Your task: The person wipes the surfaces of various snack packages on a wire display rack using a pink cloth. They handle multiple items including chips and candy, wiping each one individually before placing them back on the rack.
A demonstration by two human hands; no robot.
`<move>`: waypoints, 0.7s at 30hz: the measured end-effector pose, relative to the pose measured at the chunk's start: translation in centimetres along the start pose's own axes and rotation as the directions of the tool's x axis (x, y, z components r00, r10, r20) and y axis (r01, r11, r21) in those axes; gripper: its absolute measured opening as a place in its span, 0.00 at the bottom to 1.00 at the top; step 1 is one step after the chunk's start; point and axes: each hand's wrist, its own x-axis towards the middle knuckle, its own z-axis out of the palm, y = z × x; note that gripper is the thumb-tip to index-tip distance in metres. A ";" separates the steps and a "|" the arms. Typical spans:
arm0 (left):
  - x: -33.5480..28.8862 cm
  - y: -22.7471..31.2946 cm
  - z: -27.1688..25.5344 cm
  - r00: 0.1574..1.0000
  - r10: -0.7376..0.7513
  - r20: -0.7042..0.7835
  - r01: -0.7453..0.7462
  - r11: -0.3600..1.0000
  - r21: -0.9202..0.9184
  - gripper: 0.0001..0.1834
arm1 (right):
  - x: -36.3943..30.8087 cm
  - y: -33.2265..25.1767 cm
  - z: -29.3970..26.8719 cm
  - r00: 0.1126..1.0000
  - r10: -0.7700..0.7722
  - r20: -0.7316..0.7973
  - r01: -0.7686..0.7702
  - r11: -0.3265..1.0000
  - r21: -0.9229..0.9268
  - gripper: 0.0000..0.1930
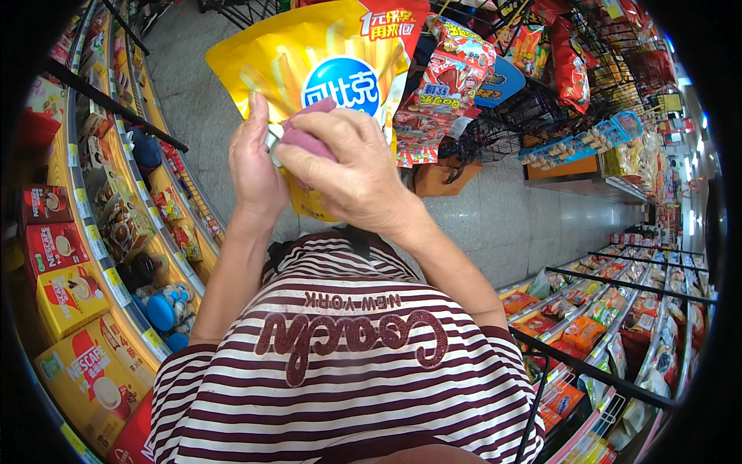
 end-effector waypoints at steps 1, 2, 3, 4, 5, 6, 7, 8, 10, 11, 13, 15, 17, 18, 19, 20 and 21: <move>-0.1 0.2 -0.1 1.000 0.012 0.014 -0.012 1.000 -0.016 0.26 | 0.1 0.3 -0.3 1.000 -0.002 0.008 0.002 1.000 -0.004 0.15; -0.2 0.5 0.1 0.999 0.021 0.032 -0.020 0.999 -0.034 0.25 | 0.2 1.2 -0.6 1.000 -0.017 -0.019 0.017 1.000 -0.002 0.14; -0.3 0.8 0.2 0.998 0.032 0.048 -0.030 0.998 -0.051 0.24 | 1.0 1.6 -1.3 1.000 0.001 -0.025 -0.002 0.999 -0.033 0.15; -0.4 0.9 0.3 0.998 0.036 0.059 -0.033 0.998 -0.058 0.23 | 1.6 2.4 -1.9 0.998 0.000 -0.064 -0.003 0.999 -0.048 0.16; -0.5 1.1 0.4 0.996 0.042 0.081 -0.038 0.998 -0.049 0.23 | 2.0 3.3 -2.3 0.995 -0.001 -0.104 -0.005 0.998 -0.064 0.18; -0.7 1.3 0.6 0.994 0.044 0.103 -0.040 0.998 -0.041 0.23 | 2.4 3.8 -2.7 0.990 0.023 -0.139 -0.032 0.998 -0.058 0.20; -0.8 1.4 0.7 0.991 0.046 0.125 -0.042 0.999 -0.033 0.23 | 2.7 4.4 -2.9 0.984 0.048 -0.174 -0.058 0.997 -0.052 0.22; -0.8 1.3 0.6 0.992 0.051 0.117 -0.050 0.999 -0.011 0.24 | 2.7 4.6 -2.7 0.977 0.088 -0.192 -0.098 0.994 -0.042 0.22; -0.6 1.2 0.5 0.995 0.066 0.072 -0.063 0.997 -0.044 0.24 | 2.5 3.1 -3.1 0.986 0.121 -0.115 -0.128 0.990 -0.054 0.20; -0.4 1.1 0.5 0.996 0.074 0.049 -0.071 0.996 -0.056 0.24 | 2.3 2.6 -2.7 0.992 0.086 -0.092 -0.095 0.991 -0.095 0.21; -0.2 1.4 0.4 0.996 0.086 -0.034 -0.089 0.991 -0.103 0.24 | 1.4 1.2 -0.8 0.995 -0.018 -0.095 0.011 0.997 -0.072 0.16; 0.3 2.1 0.1 0.993 0.092 -0.068 -0.102 0.981 -0.165 0.25 | 0.1 -0.9 0.7 0.999 -0.008 -0.050 0.006 1.000 -0.022 0.15; 0.6 3.1 0.1 0.980 0.118 -0.160 -0.145 0.975 -0.171 0.25 | -1.3 -2.0 1.5 0.999 -0.049 0.000 0.049 0.999 0.002 0.14; 0.9 3.5 -0.2 0.975 0.141 -0.174 -0.175 0.964 -0.202 0.24 | -1.6 -2.5 1.3 0.999 -0.009 0.039 0.006 0.997 0.083 0.16; 1.2 4.0 -0.5 0.969 0.163 -0.188 -0.205 0.951 -0.234 0.24 | -2.2 -2.4 1.4 0.999 -0.012 0.041 0.008 0.996 0.092 0.16; 1.2 4.6 -0.7 0.957 0.213 -0.199 -0.250 0.950 -0.188 0.24 | -3.0 -2.1 1.5 0.999 -0.018 0.043 0.014 0.994 0.105 0.17; 1.4 5.0 -1.2 0.954 0.221 -0.201 -0.260 0.945 -0.200 0.24 | -3.5 -1.8 1.4 0.999 -0.024 0.045 0.019 0.993 0.118 0.18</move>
